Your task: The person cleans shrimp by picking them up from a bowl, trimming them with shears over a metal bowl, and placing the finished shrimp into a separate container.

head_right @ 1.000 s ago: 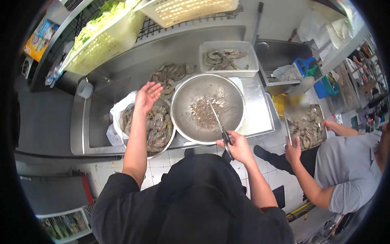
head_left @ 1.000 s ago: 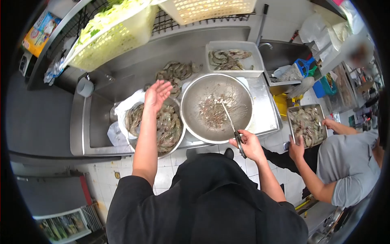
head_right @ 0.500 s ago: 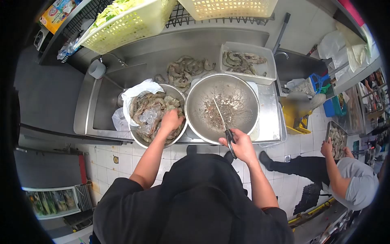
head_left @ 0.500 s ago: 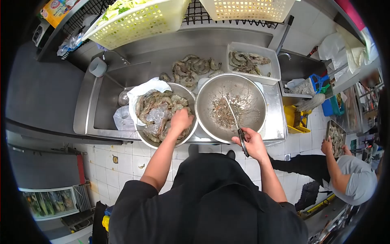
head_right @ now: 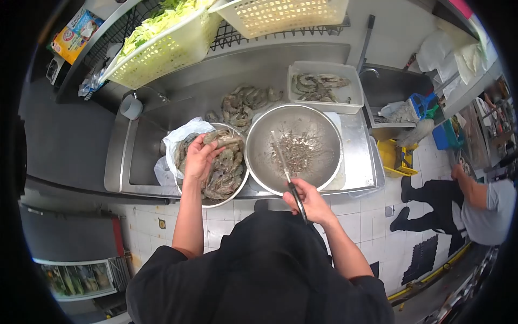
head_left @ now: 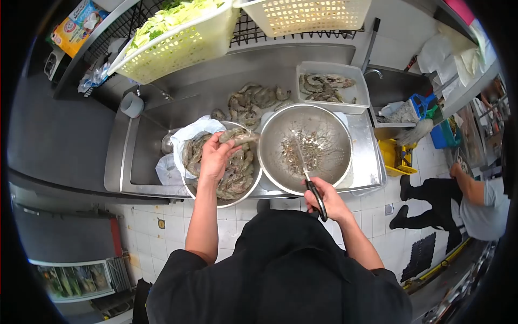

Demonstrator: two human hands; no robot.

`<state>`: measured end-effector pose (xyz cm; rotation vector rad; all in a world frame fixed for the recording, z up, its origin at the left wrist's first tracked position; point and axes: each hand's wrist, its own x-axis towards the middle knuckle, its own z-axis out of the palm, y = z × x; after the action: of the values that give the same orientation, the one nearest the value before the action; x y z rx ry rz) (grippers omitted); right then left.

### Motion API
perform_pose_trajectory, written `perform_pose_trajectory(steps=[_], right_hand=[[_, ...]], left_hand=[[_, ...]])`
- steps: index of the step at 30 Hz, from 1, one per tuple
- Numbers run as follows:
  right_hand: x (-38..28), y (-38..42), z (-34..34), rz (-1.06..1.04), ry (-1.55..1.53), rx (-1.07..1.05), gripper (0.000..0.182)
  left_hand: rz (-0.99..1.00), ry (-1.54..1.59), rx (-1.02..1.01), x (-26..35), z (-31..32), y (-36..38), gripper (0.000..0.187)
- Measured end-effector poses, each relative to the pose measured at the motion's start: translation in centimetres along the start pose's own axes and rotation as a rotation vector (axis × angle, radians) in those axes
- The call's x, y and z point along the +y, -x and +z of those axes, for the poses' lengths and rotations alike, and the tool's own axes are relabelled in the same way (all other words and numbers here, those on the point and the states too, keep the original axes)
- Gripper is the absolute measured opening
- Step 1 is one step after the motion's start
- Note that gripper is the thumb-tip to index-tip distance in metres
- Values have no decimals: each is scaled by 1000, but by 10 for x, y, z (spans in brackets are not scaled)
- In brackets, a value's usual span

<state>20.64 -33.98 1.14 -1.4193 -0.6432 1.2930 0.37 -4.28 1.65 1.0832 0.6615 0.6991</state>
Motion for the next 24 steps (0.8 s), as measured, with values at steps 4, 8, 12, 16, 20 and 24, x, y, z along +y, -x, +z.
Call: perform_pose_trajectory(steps=[4,8,12,16,20,24], right_hand=[[-1,0,4,31,-192,-208,60],[-3,-4,8,36,-259,-222,64],[-3,-15,4,48,-251,-182,69],[-4,-19,-3,47,-296,-115,67],[-8,-13,-16,42,-296,-103,61],[3,-15,-28,102,-277,-59,55]], left_hand=[[127,-57,-20,-11,45,-14,22],[226,-265,-65,-14,81,-11,19],[315,-502,-114,-19,93,-8,24],[276,-536,-189,-20,98,-9,24],[191,-454,-246,-25,93,-16,23],[53,-338,-228,-38,92,-22,17]])
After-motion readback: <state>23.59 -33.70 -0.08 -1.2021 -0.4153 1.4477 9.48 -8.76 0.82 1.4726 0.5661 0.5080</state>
